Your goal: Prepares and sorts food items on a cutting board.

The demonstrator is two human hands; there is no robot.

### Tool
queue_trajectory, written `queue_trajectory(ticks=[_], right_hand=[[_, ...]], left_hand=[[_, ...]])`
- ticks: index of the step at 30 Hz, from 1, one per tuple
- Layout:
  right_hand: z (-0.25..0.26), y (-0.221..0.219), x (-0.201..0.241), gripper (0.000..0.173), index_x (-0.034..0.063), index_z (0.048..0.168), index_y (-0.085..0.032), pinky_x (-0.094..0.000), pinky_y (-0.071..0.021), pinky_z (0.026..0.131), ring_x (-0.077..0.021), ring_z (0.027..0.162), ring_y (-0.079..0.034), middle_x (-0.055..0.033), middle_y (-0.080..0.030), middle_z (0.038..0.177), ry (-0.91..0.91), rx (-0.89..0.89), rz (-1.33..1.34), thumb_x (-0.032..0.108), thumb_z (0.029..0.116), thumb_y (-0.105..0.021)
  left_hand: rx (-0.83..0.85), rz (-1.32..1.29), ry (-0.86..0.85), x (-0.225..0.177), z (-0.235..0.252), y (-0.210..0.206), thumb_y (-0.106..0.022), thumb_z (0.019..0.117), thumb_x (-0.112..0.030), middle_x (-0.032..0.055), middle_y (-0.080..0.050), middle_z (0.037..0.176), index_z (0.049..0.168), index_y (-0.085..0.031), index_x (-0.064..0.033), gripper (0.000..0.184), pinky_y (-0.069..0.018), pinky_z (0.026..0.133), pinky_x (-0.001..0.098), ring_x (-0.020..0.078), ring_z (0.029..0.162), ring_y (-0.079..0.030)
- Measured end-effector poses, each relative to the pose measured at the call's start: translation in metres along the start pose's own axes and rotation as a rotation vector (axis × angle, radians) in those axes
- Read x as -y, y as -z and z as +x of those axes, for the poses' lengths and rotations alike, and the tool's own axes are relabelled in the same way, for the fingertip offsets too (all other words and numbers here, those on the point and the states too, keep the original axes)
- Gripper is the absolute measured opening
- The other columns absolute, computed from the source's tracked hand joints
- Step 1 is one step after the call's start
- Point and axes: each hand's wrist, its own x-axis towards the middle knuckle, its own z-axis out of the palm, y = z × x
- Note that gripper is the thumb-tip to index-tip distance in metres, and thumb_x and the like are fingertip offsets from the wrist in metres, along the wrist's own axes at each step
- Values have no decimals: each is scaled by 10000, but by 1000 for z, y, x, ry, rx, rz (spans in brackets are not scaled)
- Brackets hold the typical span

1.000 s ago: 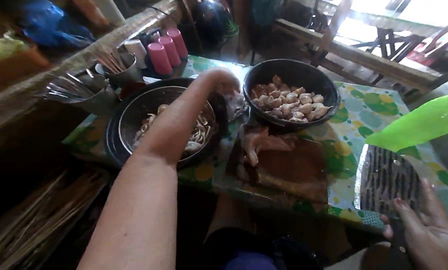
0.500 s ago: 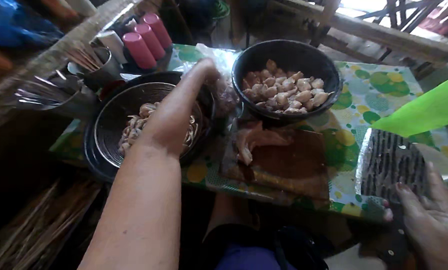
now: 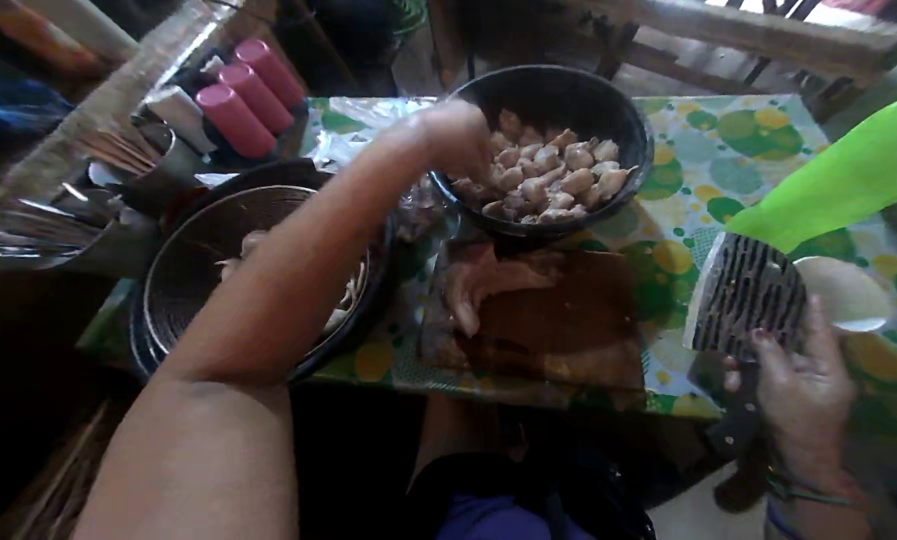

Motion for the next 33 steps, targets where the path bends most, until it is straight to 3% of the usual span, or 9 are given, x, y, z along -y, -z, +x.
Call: queue_trajectory(ticks=[2, 4, 10, 13, 19, 24, 28, 30, 33], right_hand=[[-1, 1, -3, 646, 2, 1604, -209, -159, -523, 451, 33, 591, -601, -73, -567, 1348, 26, -7, 0, 22, 1026, -498], [-2, 3, -3, 648, -21, 1599, -203, -156, -529, 458, 37, 596, -604, -81, -566, 1353, 52, -20, 5, 17, 1023, -497], [-5, 3, -3, 661, -82, 1580, -163, -150, -540, 474, 49, 613, -618, -74, -582, 1336, 70, 8, 22, -11, 1009, -488], [-6, -1, 2, 650, -92, 1577, -149, -135, -535, 495, 70, 628, -606, -92, -555, 1361, 43, 40, 1, -28, 1012, -465], [-3, -5, 2, 656, -111, 1570, -115, -139, -552, 553, 88, 713, -620, -117, -470, 1468, 52, 85, -48, -38, 1015, -457], [-3, -8, 6, 661, -135, 1558, -80, -152, -572, 578, 86, 721, -636, -140, -456, 1474, 27, 101, -78, -38, 1024, -457], [-1, -10, 3, 666, -136, 1559, -62, -166, -581, 572, 69, 721, -646, -116, -462, 1477, 19, 122, -62, -43, 1025, -450], [-1, -12, 2, 681, -132, 1560, -57, -165, -582, 577, 70, 741, -651, -95, -476, 1471, 12, 130, -57, -37, 1021, -462], [-1, -13, 2, 677, -133, 1556, -57, -155, -586, 594, 89, 773, -651, -57, -476, 1476, 29, 154, -63, -23, 1026, -464]], left_hand=[[92, 48, -50, -14, 27, -20, -711, 954, -136, 237, -690, 1075, 1113, -712, 4, 212, -494, 902, 646, 425, 1046, -655], [173, 125, -17, -18, 57, -43, -726, 934, -139, 247, -664, 1145, 1281, -643, -35, 372, -494, 890, 682, 455, 1093, -634], [370, 187, 50, -13, 97, -67, -775, 913, -334, 259, -665, 1121, 1128, -684, 14, 419, -482, 895, 679, 451, 1091, -635], [403, 194, -58, -4, 94, -68, -727, 953, -246, 240, -679, 1070, 1063, -711, 14, 283, -482, 889, 651, 424, 1053, -644], [207, 327, 220, -12, 71, -45, -642, 961, -22, 268, -670, 1127, 1101, -678, 40, 157, -502, 862, 650, 470, 1088, -645], [-83, 345, 119, 23, 71, -33, -665, 956, -52, 238, -570, 1360, 1095, -717, -6, 155, -455, 978, 632, 469, 1309, -500], [101, 218, -44, 16, 71, -42, -677, 981, -143, 203, -691, 1117, 1066, -745, -58, 138, -510, 868, 655, 431, 1108, -644], [223, 311, -29, 10, 76, -54, -667, 982, -125, 195, -679, 1142, 1118, -707, -67, 153, -512, 854, 655, 430, 1109, -644], [146, 437, -19, 11, 80, -62, -607, 988, -40, 219, -651, 1225, 1184, -708, -56, 221, -474, 917, 628, 453, 1204, -584]])
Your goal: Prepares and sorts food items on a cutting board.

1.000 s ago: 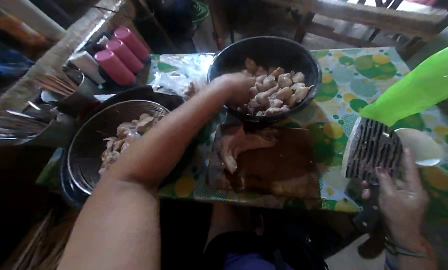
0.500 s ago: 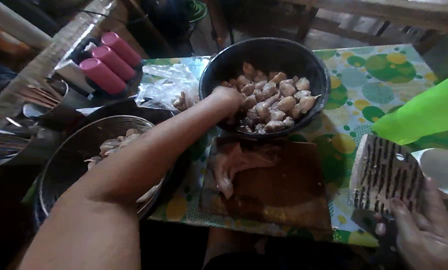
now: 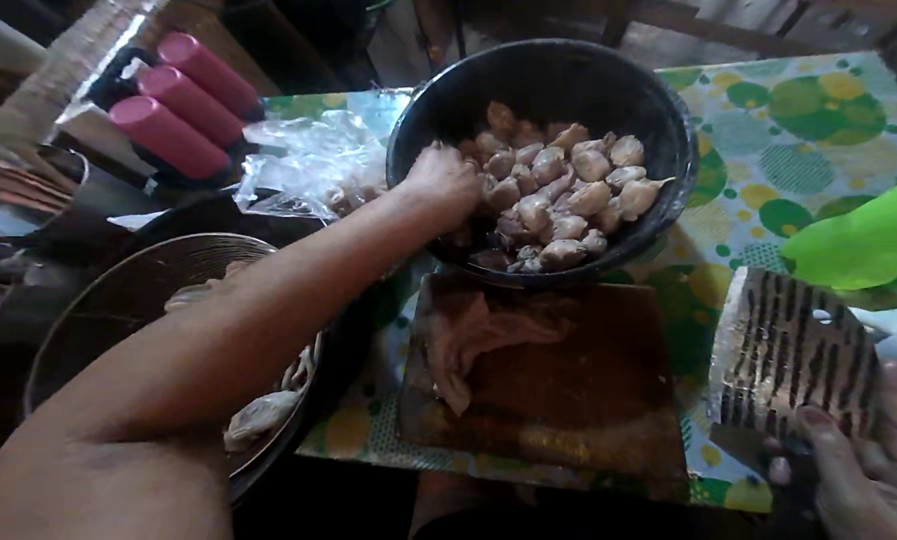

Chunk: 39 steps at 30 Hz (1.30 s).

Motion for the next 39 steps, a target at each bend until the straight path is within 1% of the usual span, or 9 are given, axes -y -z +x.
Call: queue_trajectory(ticks=[4, 8, 10, 15, 18, 23, 29, 35, 39], right_hand=[[-2, 0, -1, 674, -107, 1572, -69, -169, -586, 574, 66, 739, -651, -68, -515, 1419, -41, -20, 5, -25, 1029, -459], [-2, -1, 1, 671, -110, 1571, -75, -166, -582, 561, 67, 712, -649, -76, -522, 1399, -48, -19, -13, -41, 1020, -453], [-2, 0, 0, 669, -113, 1568, -96, -144, -570, 567, 90, 736, -637, -60, -509, 1440, -36, -20, -17, -30, 1019, -470], [-3, 5, -5, 681, -75, 1587, -90, -153, -564, 537, 71, 688, -627, -79, -499, 1440, -80, -17, -5, -19, 1024, -469], [-4, 5, -4, 672, -58, 1596, -121, -137, -552, 542, 82, 693, -616, -111, -471, 1472, -97, -25, -18, -19, 1025, -472], [-6, 4, -2, 666, -86, 1583, -128, -131, -550, 545, 97, 687, -606, -110, -477, 1469, -63, 10, -1, -17, 1021, -477], [-7, 1, -10, 656, -67, 1583, -207, -137, -534, 498, 81, 615, -589, -113, -534, 1420, -32, -23, -7, -7, 1006, -513], [-8, 4, -8, 645, -46, 1588, -228, -138, -532, 505, 79, 639, -596, -137, -495, 1472, -35, -36, -21, 4, 1013, -515], [-9, 5, -8, 635, -56, 1580, -242, -129, -531, 508, 92, 636, -590, -124, -506, 1472, 8, -14, -16, 20, 1015, -522]], left_hand=[[-49, 89, -30, -9, 9, -11, -640, 947, -19, 215, -655, 1205, 1078, -708, -14, 148, -433, 1019, 634, 437, 1188, -591], [140, 223, 5, -26, 15, -9, -609, 957, -11, 210, -633, 1224, 1066, -688, 32, 141, -465, 952, 566, 400, 1172, -593], [257, 224, 58, -30, 23, 0, -645, 975, -111, 238, -633, 1221, 1115, -675, 56, 220, -459, 972, 594, 420, 1179, -595], [348, 188, 60, -26, 38, 8, -754, 901, -347, 217, -682, 1011, 961, -705, 13, 368, -477, 840, 629, 414, 1005, -647], [312, 196, 82, -21, 34, 8, -726, 925, -452, 241, -665, 1103, 1094, -681, 18, 501, -466, 910, 651, 444, 1091, -624], [171, -36, -40, 0, 20, 7, -703, 971, -340, 252, -673, 1070, 1043, -684, 12, 359, -463, 910, 695, 471, 1090, -632], [196, -197, -193, -12, 17, 7, -713, 968, -187, 232, -674, 1073, 1093, -704, 13, 236, -490, 916, 618, 416, 1066, -644], [137, -239, -79, -2, 9, 8, -776, 919, -298, 234, -662, 971, 960, -677, 27, 342, -496, 840, 656, 430, 980, -648], [101, -288, -128, 5, -4, 0, -739, 962, -289, 234, -676, 1016, 1048, -697, 19, 322, -489, 900, 639, 424, 1013, -651]])
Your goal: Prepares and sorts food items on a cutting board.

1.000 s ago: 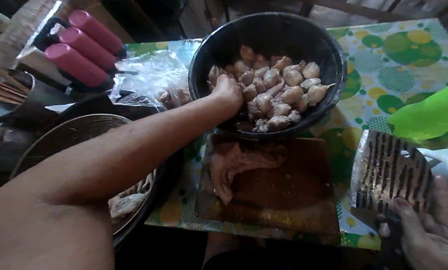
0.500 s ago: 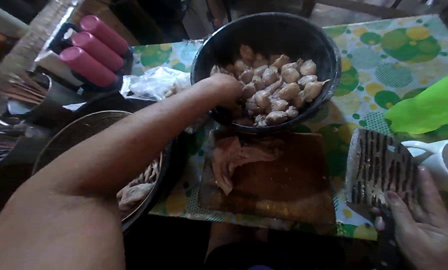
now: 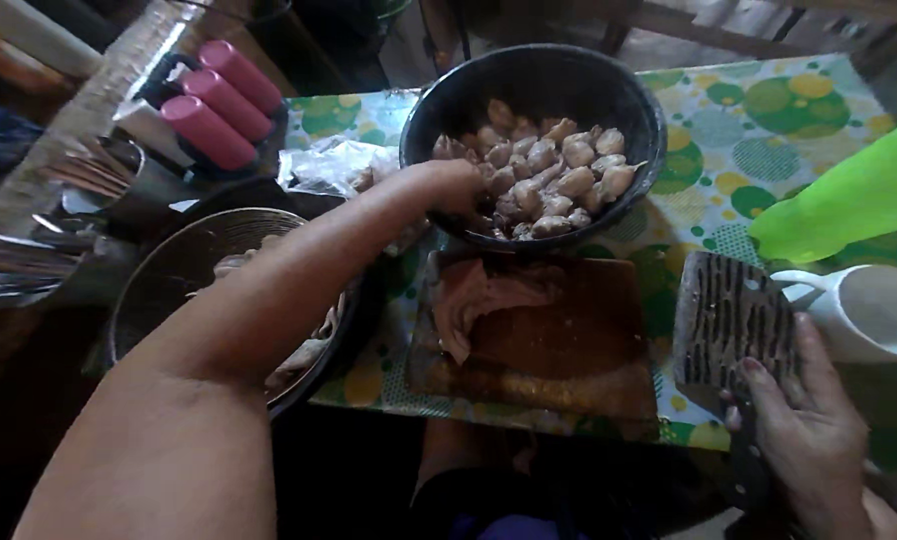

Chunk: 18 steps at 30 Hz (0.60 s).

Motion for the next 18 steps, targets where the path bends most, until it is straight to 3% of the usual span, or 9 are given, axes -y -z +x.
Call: queue_trajectory(ticks=[5, 9, 11, 14, 18], right_hand=[[-4, 2, -3, 644, -1, 1600, -252, -158, -525, 469, 54, 573, -573, -125, -528, 1446, -29, 2, 11, 39, 1020, -530], [-6, 4, -7, 659, 6, 1603, -251, -164, -511, 448, 40, 536, -555, -114, -581, 1382, -38, -12, 4, 48, 1014, -542], [-5, 5, -8, 659, 0, 1603, -241, -165, -518, 447, 37, 540, -568, -102, -605, 1330, -33, -22, 14, 57, 1018, -540], [-8, 7, -5, 643, 24, 1606, -256, -178, -524, 454, 22, 552, -582, -108, -613, 1316, -57, -30, -11, 91, 1033, -541], [-8, 8, -5, 645, 3, 1601, -239, -177, -533, 475, 21, 574, -591, -105, -625, 1269, -27, 5, 15, 77, 1035, -540]], left_hand=[[-7, -38, -107, 4, 9, -10, -701, 980, -181, 203, -712, 1085, 1111, -756, -42, 198, -489, 956, 606, 387, 1064, -663], [89, 42, 90, -19, 18, -11, -668, 992, -204, 259, -665, 1065, 1014, -695, 19, 226, -478, 855, 695, 467, 1059, -633], [75, 38, 106, -23, 16, -6, -683, 978, -215, 255, -661, 1026, 1002, -681, 32, 248, -481, 836, 684, 454, 1010, -640], [-85, -161, 38, -15, -17, 13, -705, 979, -267, 241, -681, 971, 1015, -708, 43, 312, -490, 848, 641, 409, 933, -656], [-501, -404, -193, -43, -93, 8, -735, 948, -211, 80, -699, 900, 1026, -749, -73, 160, -532, 778, 438, 183, 807, -643]])
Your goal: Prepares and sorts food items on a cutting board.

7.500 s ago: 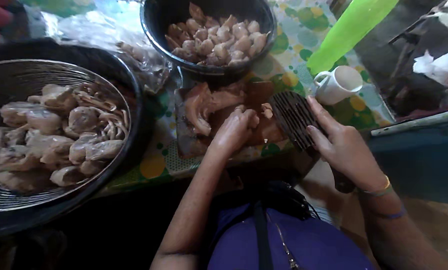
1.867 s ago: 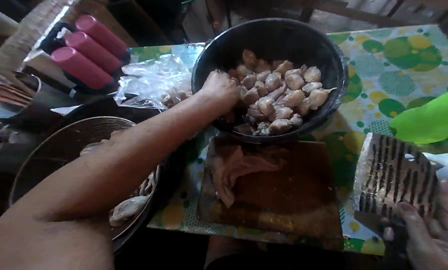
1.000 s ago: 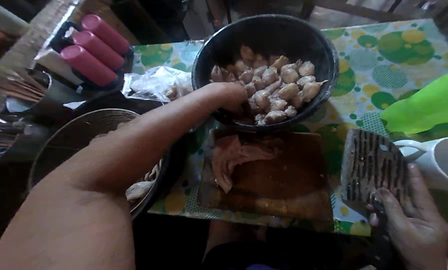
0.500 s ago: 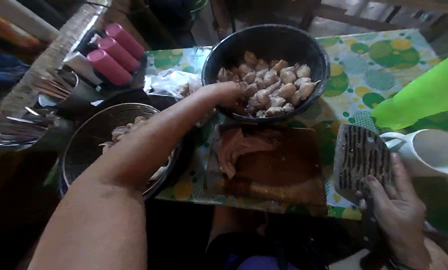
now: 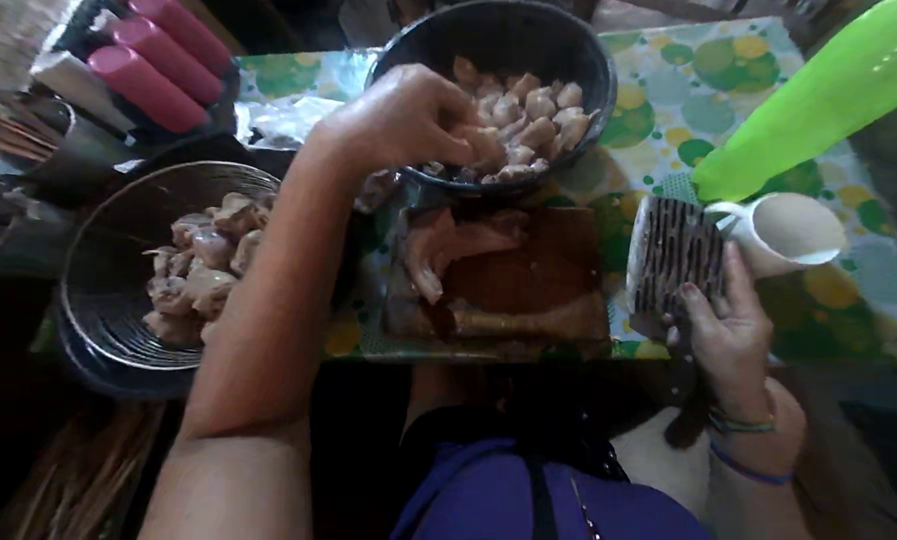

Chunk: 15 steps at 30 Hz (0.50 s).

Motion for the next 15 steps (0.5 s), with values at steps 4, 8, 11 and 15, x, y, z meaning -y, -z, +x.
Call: queue_trajectory(ticks=[4, 8, 11, 15], right_hand=[[-2, 2, 0, 698, 78, 1631, -191, -187, -542, 470, -17, 557, -606, -62, -669, 1105, -49, 71, 18, 69, 1029, -545], [-12, 6, 10, 685, 85, 1625, -233, -190, -538, 475, -20, 545, -598, -60, -692, 1025, -13, 143, -74, 61, 1017, -548], [-28, 11, 32, 620, 139, 1610, -335, -231, -507, 482, -50, 521, -561, -73, -688, 869, 100, 215, -333, 171, 1027, -544], [-42, 6, 60, 540, 123, 1560, -451, -388, -546, 562, -216, 613, -645, -157, -739, 913, 414, 293, -641, 170, 1028, -526]], left_hand=[[-185, -39, -233, -45, -26, -121, -679, 992, -281, 99, -724, 1060, 1101, -771, -137, 203, -567, 877, 509, 271, 1001, -702], [-345, -221, -322, -36, -36, -226, -696, 959, -75, 162, -686, 1216, 1158, -754, -106, 210, -576, 954, 460, 316, 1128, -679], [-348, -302, -292, -32, -57, -227, -762, 908, -77, 201, -586, 1395, 1285, -728, -133, 383, -501, 1084, 430, 333, 1297, -578], [-504, -278, -316, -26, -72, -231, -743, 934, -147, 138, -715, 1141, 1096, -779, -71, 182, -528, 1011, 372, 275, 1137, -657]])
